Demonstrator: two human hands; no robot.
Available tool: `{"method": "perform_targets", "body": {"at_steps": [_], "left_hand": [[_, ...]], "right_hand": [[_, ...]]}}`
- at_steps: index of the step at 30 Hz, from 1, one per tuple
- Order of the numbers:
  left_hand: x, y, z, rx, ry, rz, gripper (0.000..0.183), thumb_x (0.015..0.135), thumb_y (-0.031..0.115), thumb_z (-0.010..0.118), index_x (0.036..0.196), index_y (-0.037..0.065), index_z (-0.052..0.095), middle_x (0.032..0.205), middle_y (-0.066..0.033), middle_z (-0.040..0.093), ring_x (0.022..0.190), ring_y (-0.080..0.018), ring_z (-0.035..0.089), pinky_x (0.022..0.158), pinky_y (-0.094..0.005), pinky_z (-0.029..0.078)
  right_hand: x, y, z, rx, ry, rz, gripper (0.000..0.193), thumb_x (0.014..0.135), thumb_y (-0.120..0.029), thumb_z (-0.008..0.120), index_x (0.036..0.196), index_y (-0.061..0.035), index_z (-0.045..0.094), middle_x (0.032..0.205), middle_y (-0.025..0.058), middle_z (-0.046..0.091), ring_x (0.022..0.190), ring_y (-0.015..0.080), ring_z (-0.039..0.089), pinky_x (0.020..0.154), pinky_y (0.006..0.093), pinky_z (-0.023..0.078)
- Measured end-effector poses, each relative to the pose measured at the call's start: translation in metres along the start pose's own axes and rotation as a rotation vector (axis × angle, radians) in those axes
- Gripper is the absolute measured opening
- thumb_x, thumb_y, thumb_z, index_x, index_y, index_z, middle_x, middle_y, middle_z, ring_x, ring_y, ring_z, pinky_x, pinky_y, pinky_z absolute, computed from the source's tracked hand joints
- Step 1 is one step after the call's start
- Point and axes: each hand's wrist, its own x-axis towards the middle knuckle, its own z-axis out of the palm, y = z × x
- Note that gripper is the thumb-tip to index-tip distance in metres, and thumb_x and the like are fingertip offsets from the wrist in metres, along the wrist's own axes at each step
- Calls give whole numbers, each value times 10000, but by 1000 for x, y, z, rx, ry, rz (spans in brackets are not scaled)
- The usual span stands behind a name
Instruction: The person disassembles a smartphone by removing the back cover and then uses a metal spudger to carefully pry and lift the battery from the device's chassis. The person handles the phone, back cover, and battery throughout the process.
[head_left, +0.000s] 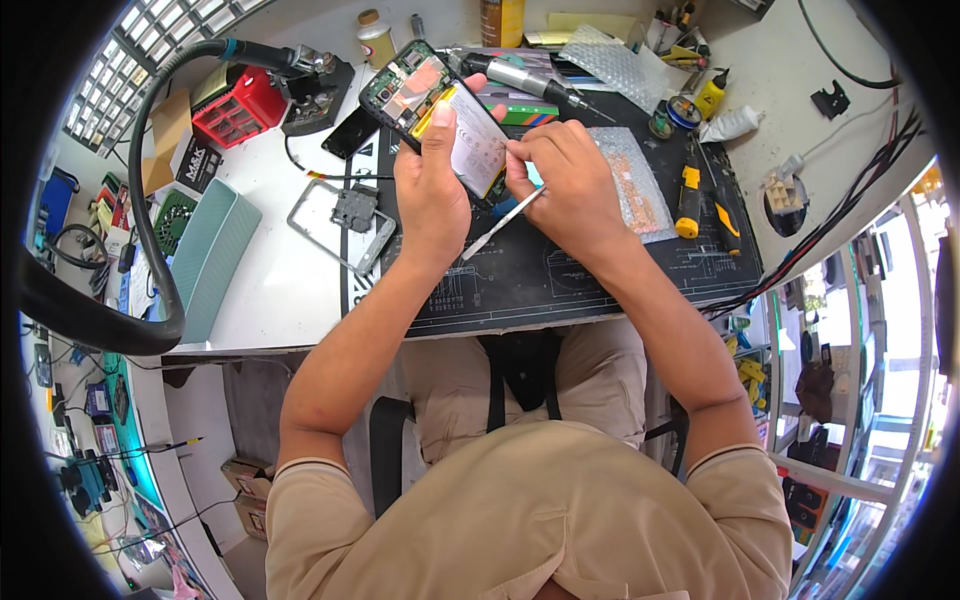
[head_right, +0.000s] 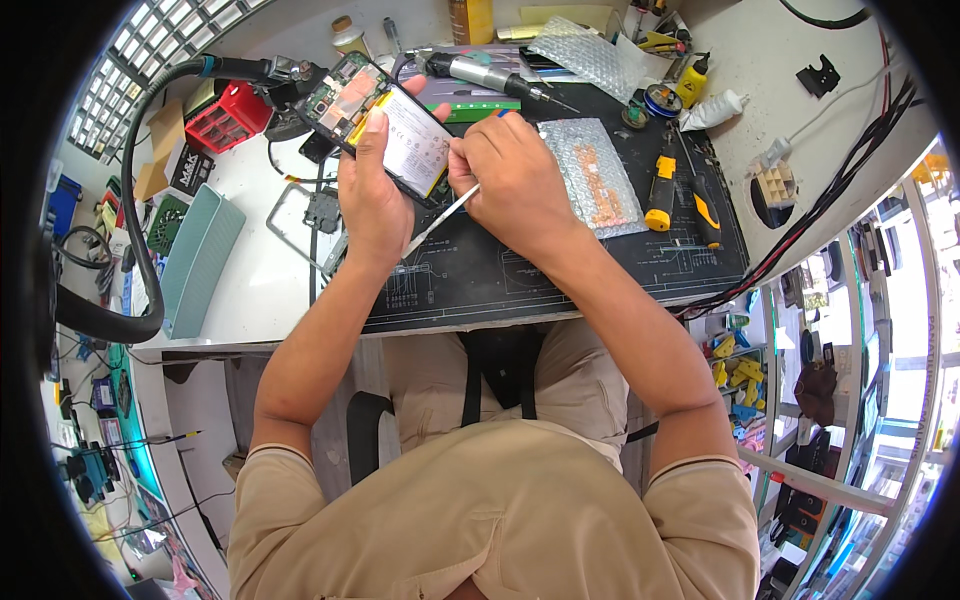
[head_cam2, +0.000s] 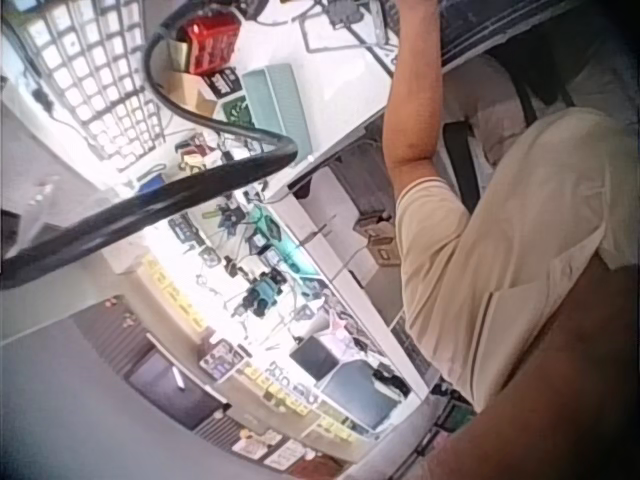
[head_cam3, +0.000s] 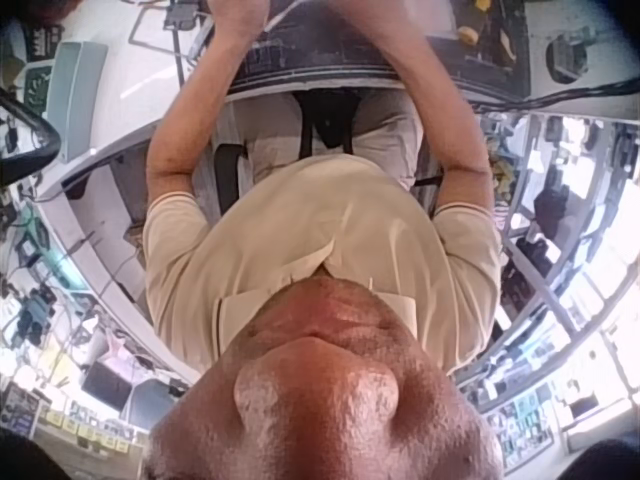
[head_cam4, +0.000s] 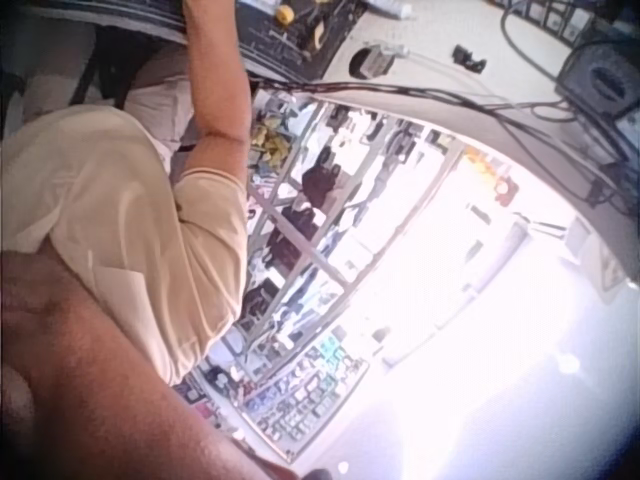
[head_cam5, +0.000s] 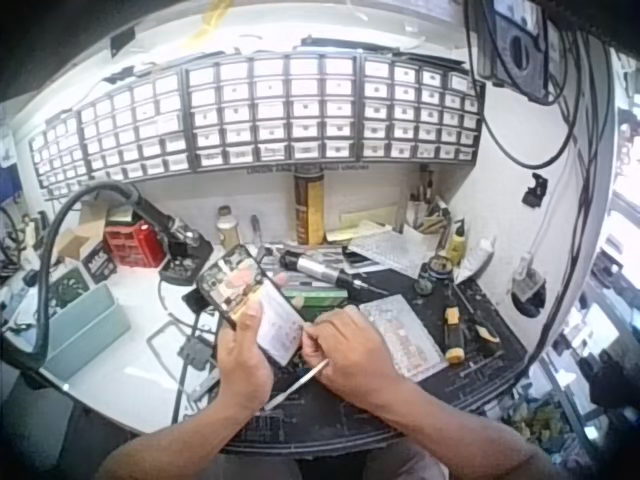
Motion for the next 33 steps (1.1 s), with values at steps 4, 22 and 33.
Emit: {"method": "perform_targets", "body": {"at_steps": [4, 22, 33], "left_hand": [[0, -1, 1, -38, 12, 8, 457, 1171, 323, 458, 1450, -27, 550, 1439, -124, 641, 1240, -212, 677, 1021, -375, 587], [-1, -3, 1, 5, -30, 53, 470, 1178, 309, 440, 1492, -33, 509, 1459, -134, 624, 1293, -237, 664, 1043, -387, 579], [0, -6, -3, 26, -71, 47, 471, 1179, 325, 449, 1525, 7, 478, 1472, -118, 606, 1284, -213, 649, 1069, -384, 553]], "right_hand": [[3, 0, 2, 3, 6, -1, 175, 810, -3, 791, 890, -17, 636, 881, 124, 661, 852, 321, 647, 780, 417, 549], [-1, -1, -14, 91, -8, 126, 189, 846, -48, 810, 1029, -37, 763, 1035, 99, 752, 950, 301, 684, 849, 397, 563], [3, 3, 1, -24, 16, -12, 173, 808, -13, 799, 917, -24, 665, 917, 105, 688, 870, 298, 653, 791, 405, 548]]}}
